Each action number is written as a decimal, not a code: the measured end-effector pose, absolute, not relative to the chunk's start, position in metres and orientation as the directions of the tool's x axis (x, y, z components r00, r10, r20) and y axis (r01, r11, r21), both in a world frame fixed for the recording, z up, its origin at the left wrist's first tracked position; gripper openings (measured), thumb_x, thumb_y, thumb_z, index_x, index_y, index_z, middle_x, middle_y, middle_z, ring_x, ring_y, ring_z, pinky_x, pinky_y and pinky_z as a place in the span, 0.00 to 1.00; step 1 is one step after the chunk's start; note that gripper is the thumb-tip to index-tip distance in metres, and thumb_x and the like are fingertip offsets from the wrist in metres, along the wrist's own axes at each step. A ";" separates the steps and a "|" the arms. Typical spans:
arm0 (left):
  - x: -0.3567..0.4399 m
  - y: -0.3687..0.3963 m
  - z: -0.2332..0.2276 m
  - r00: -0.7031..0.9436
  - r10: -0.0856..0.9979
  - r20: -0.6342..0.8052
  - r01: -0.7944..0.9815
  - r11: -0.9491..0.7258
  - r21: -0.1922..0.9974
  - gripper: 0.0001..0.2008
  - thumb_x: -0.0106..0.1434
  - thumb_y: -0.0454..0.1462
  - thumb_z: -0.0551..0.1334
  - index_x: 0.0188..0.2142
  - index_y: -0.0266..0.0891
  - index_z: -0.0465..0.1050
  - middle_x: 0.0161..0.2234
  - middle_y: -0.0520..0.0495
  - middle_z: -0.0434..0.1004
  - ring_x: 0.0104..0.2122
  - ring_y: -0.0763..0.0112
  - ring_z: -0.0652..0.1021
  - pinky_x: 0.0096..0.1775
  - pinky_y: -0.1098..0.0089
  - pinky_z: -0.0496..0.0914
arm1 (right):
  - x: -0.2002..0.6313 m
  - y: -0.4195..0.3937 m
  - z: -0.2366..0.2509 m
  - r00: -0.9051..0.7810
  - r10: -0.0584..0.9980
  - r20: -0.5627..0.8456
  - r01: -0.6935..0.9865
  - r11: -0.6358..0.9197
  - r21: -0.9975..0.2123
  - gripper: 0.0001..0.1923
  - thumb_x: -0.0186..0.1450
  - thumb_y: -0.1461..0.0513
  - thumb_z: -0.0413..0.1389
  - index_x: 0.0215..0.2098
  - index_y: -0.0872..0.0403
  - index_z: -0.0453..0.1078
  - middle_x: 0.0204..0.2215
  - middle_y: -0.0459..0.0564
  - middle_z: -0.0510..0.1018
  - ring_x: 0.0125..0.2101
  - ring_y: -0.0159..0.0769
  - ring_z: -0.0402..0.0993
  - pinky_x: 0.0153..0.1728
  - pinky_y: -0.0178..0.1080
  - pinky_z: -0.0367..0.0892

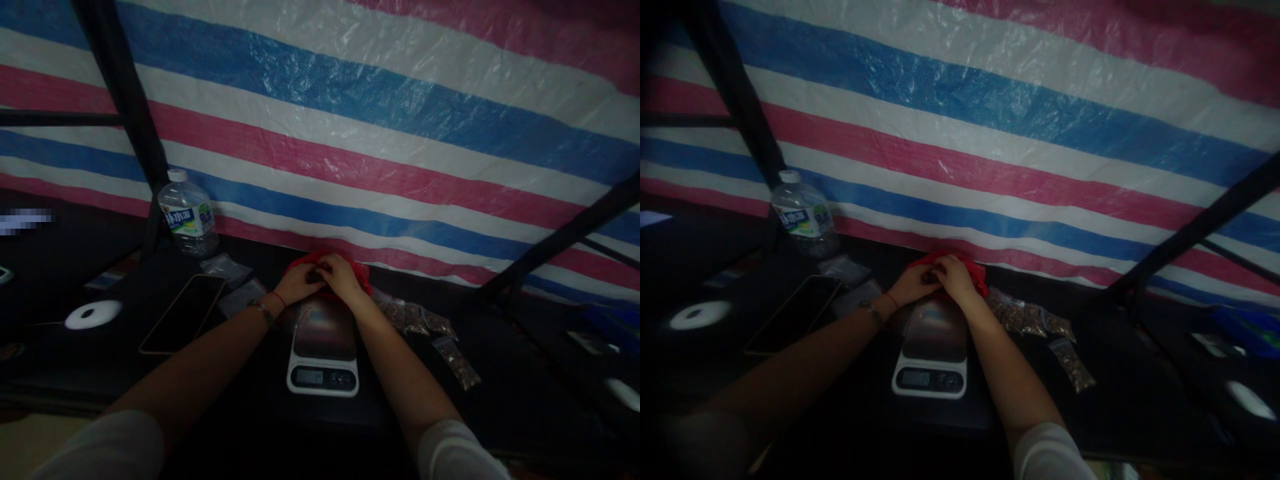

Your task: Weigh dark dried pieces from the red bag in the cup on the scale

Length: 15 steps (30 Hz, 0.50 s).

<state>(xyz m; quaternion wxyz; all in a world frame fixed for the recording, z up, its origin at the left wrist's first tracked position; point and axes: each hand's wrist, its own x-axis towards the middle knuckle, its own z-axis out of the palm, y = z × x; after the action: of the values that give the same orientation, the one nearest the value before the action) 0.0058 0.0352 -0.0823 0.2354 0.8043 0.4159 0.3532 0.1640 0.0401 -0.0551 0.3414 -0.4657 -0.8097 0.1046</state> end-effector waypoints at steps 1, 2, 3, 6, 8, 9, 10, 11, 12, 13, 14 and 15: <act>0.006 0.035 -0.082 0.401 0.834 0.378 0.504 -0.546 0.670 0.16 0.56 0.45 0.65 0.39 0.37 0.74 0.34 0.47 0.79 0.34 0.65 0.78 0.35 0.68 0.70 | 0.163 0.039 -0.055 -0.335 0.827 0.452 0.686 0.543 -0.484 0.05 0.60 0.68 0.59 0.36 0.55 0.74 0.35 0.51 0.76 0.38 0.37 0.70 0.43 0.39 0.65; 0.006 0.035 -0.082 0.398 0.832 0.386 0.506 -0.550 0.665 0.16 0.56 0.45 0.65 0.39 0.37 0.74 0.35 0.46 0.79 0.34 0.65 0.78 0.36 0.68 0.71 | 0.163 0.039 -0.055 -0.345 0.825 0.449 0.684 0.548 -0.482 0.04 0.61 0.67 0.59 0.35 0.55 0.74 0.34 0.50 0.76 0.38 0.36 0.70 0.42 0.39 0.65; 0.006 0.034 -0.082 0.393 0.831 0.394 0.511 -0.553 0.658 0.15 0.56 0.45 0.65 0.39 0.38 0.74 0.35 0.46 0.79 0.35 0.64 0.78 0.37 0.68 0.71 | 0.162 0.038 -0.054 -0.362 0.818 0.447 0.676 0.560 -0.479 0.03 0.61 0.66 0.59 0.34 0.55 0.74 0.33 0.50 0.76 0.38 0.36 0.70 0.42 0.39 0.65; 0.006 0.033 -0.082 0.378 0.832 0.405 0.511 -0.553 0.658 0.14 0.57 0.44 0.64 0.39 0.37 0.74 0.35 0.46 0.79 0.35 0.64 0.78 0.38 0.67 0.72 | 0.162 0.036 -0.048 -0.389 0.801 0.455 0.664 0.587 -0.464 0.05 0.65 0.64 0.55 0.35 0.56 0.74 0.35 0.51 0.77 0.39 0.36 0.70 0.44 0.38 0.64; 0.005 0.034 -0.082 0.366 0.838 0.405 0.489 -0.543 0.683 0.13 0.58 0.42 0.62 0.40 0.37 0.74 0.35 0.46 0.79 0.35 0.65 0.78 0.39 0.67 0.72 | 0.165 0.035 -0.044 -0.372 0.820 0.434 0.714 0.552 -0.431 0.09 0.67 0.64 0.51 0.37 0.57 0.74 0.37 0.53 0.77 0.40 0.36 0.71 0.45 0.37 0.63; 0.004 0.034 -0.083 0.345 0.841 0.416 0.485 -0.539 0.689 0.13 0.59 0.41 0.62 0.42 0.37 0.73 0.37 0.46 0.79 0.36 0.66 0.78 0.40 0.68 0.72 | 0.167 0.035 -0.043 -0.362 0.842 0.400 0.756 0.516 -0.403 0.11 0.68 0.65 0.49 0.37 0.57 0.74 0.37 0.54 0.78 0.41 0.37 0.71 0.45 0.38 0.63; 0.003 0.034 -0.083 0.314 0.844 0.435 0.493 -0.536 0.685 0.14 0.59 0.41 0.62 0.44 0.38 0.73 0.38 0.46 0.79 0.38 0.66 0.78 0.41 0.67 0.72 | 0.169 0.035 -0.042 -0.355 0.868 0.347 0.798 0.475 -0.371 0.12 0.68 0.66 0.49 0.37 0.57 0.74 0.37 0.55 0.78 0.41 0.38 0.71 0.45 0.38 0.63; 0.001 0.035 -0.083 0.275 0.845 0.458 0.514 -0.532 0.673 0.16 0.59 0.40 0.62 0.46 0.38 0.72 0.41 0.46 0.79 0.40 0.65 0.78 0.43 0.67 0.72 | 0.171 0.035 -0.043 -0.354 0.892 0.280 0.833 0.437 -0.338 0.12 0.67 0.66 0.49 0.37 0.57 0.75 0.37 0.56 0.78 0.41 0.38 0.72 0.45 0.38 0.63; 0.000 0.036 -0.083 0.235 0.845 0.480 0.547 -0.523 0.654 0.17 0.59 0.40 0.62 0.47 0.38 0.72 0.42 0.45 0.78 0.42 0.64 0.78 0.45 0.66 0.71 | 0.173 0.034 -0.044 -0.359 0.910 0.208 0.858 0.409 -0.310 0.11 0.67 0.65 0.50 0.38 0.57 0.75 0.38 0.56 0.78 0.41 0.39 0.72 0.45 0.38 0.63; -0.002 0.036 -0.083 0.207 0.845 0.493 0.581 -0.511 0.633 0.18 0.59 0.41 0.62 0.48 0.38 0.72 0.43 0.44 0.78 0.43 0.63 0.77 0.47 0.65 0.71 | 0.175 0.034 -0.047 -0.365 0.920 0.143 0.873 0.392 -0.290 0.10 0.66 0.64 0.52 0.40 0.57 0.75 0.39 0.56 0.78 0.41 0.39 0.73 0.45 0.38 0.63; -0.003 0.037 -0.084 0.193 0.847 0.495 0.609 -0.499 0.616 0.18 0.59 0.42 0.62 0.48 0.38 0.72 0.43 0.44 0.78 0.43 0.62 0.77 0.47 0.65 0.70 | 0.176 0.033 -0.050 -0.374 0.923 0.091 0.880 0.384 -0.279 0.10 0.65 0.63 0.54 0.42 0.56 0.75 0.42 0.56 0.78 0.42 0.39 0.73 0.46 0.37 0.63; -0.004 0.037 -0.084 0.192 0.851 0.489 0.629 -0.489 0.604 0.18 0.59 0.43 0.61 0.48 0.38 0.72 0.43 0.44 0.78 0.43 0.62 0.77 0.46 0.65 0.71 | 0.177 0.033 -0.054 -0.386 0.921 0.054 0.880 0.386 -0.276 0.12 0.63 0.62 0.57 0.45 0.56 0.74 0.44 0.56 0.77 0.44 0.39 0.73 0.47 0.37 0.63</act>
<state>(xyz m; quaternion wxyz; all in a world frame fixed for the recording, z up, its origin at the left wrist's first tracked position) -0.0039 0.0373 -0.0837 0.1360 0.7601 0.4867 0.4086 0.1766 0.0327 -0.0542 0.0996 -0.5449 -0.8264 0.1014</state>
